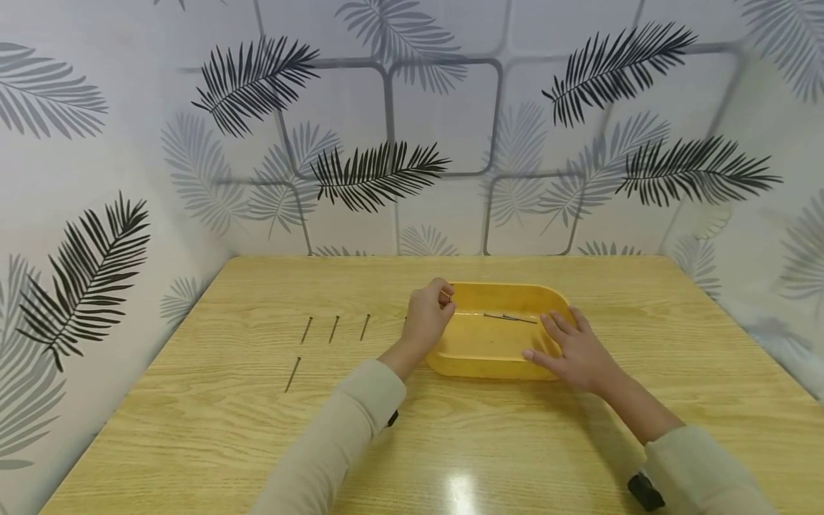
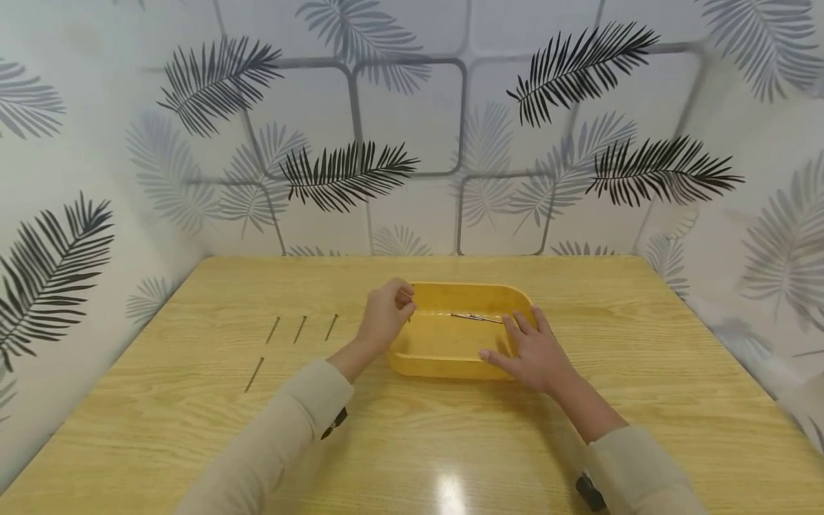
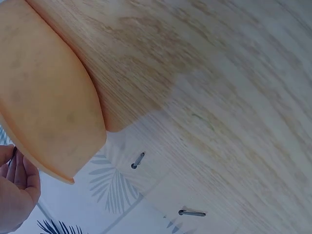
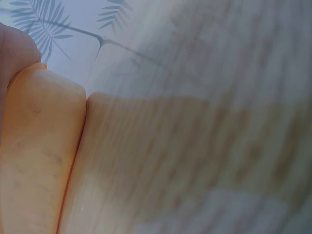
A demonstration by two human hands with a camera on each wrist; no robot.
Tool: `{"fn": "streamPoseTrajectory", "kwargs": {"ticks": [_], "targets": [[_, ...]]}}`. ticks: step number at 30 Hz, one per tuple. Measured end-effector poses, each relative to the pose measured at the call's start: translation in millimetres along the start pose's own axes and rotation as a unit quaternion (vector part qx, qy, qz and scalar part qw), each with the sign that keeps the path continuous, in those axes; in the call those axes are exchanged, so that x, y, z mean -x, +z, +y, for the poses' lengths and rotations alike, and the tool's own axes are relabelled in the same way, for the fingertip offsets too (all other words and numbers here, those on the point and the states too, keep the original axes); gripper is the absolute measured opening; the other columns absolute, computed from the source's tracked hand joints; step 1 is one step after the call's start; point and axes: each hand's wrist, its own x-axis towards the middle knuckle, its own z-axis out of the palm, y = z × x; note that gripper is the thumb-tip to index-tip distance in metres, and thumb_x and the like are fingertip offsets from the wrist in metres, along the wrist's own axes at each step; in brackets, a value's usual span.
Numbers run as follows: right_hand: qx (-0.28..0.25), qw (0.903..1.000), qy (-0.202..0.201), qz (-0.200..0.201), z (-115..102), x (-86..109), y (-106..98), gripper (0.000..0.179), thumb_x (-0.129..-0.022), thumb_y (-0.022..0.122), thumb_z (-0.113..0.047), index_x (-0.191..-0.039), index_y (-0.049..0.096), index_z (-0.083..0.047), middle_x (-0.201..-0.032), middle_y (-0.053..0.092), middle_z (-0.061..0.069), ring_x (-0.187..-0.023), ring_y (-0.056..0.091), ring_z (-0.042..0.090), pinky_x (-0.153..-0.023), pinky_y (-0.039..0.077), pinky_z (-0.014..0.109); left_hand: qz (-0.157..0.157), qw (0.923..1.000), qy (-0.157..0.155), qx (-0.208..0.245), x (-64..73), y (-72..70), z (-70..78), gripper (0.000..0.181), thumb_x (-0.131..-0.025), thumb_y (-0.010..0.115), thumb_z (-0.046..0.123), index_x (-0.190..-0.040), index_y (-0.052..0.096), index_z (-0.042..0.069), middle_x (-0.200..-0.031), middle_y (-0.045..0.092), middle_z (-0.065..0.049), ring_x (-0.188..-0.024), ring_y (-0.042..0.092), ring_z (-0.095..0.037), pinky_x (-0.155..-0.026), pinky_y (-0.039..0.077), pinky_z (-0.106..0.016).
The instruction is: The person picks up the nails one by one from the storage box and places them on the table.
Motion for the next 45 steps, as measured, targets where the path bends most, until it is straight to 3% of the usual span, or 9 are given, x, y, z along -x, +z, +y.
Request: {"fn": "streamPoseTrajectory", "kwargs": {"ticks": [8,18,29,40,45], "targets": [[0.012,0.9991,0.022,-0.035,-3,-0.5,-5,0.081,-0.088,0.051,-0.051,-0.137,0.034,0.01,-0.142,0.029,0.034,-0.137,0.012,0.05,-0.11,0.008,0.061,0.019,0.9985,-0.038,0.033,-0.6,-9.7,-3.4,0.018,-0.085,0.063,-0.001,-0.102,0.057,-0.002,-0.082,0.067,-0.016,-0.066,0.065,-0.021,-0.058,0.052,-0.021],[-0.001,0.999,0.032,-0.032,-5,1.1,-6,0.087,-0.088,0.052,-0.052,-0.137,0.028,0.016,-0.143,0.026,0.036,-0.136,0.008,0.053,-0.108,0.012,0.063,0.026,0.9966,-0.074,0.024,5.1,-23.6,-14.5,0.016,-0.083,0.066,0.002,-0.096,0.057,-0.001,-0.085,0.068,-0.016,-0.075,0.067,-0.024,-0.064,0.055,-0.027],[-0.018,0.9977,0.045,-0.047,-2,-1.1,-7,0.094,-0.087,0.052,-0.054,-0.139,0.017,0.017,-0.147,0.014,0.036,-0.136,0.006,0.052,-0.108,0.011,0.063,0.054,0.9894,-0.123,0.054,11.1,-40.7,-23.5,0.018,-0.081,0.069,0.006,-0.096,0.063,-0.003,-0.088,0.07,-0.018,-0.082,0.067,-0.027,-0.069,0.056,-0.032],[-0.027,0.9965,0.055,-0.057,-3,-2.7,-7,0.096,-0.087,0.051,-0.055,-0.141,0.013,0.015,-0.149,0.01,0.034,-0.137,0.002,0.051,-0.107,0.011,0.065,0.05,0.9893,-0.135,0.022,19.8,-53.2,-32.0,0.014,-0.082,0.068,0.004,-0.093,0.063,-0.003,-0.088,0.068,-0.018,-0.081,0.065,-0.027,-0.068,0.055,-0.031],[-0.019,0.9968,0.055,-0.055,-4,-1.4,-6,0.095,-0.087,0.051,-0.055,-0.142,0.015,0.014,-0.149,0.012,0.034,-0.137,0.004,0.05,-0.107,0.012,0.064,0.038,0.986,-0.163,-0.001,24.9,-58.7,-33.3,0.015,-0.082,0.068,0.005,-0.094,0.064,-0.003,-0.089,0.068,-0.018,-0.08,0.066,-0.027,-0.064,0.055,-0.029]]}}
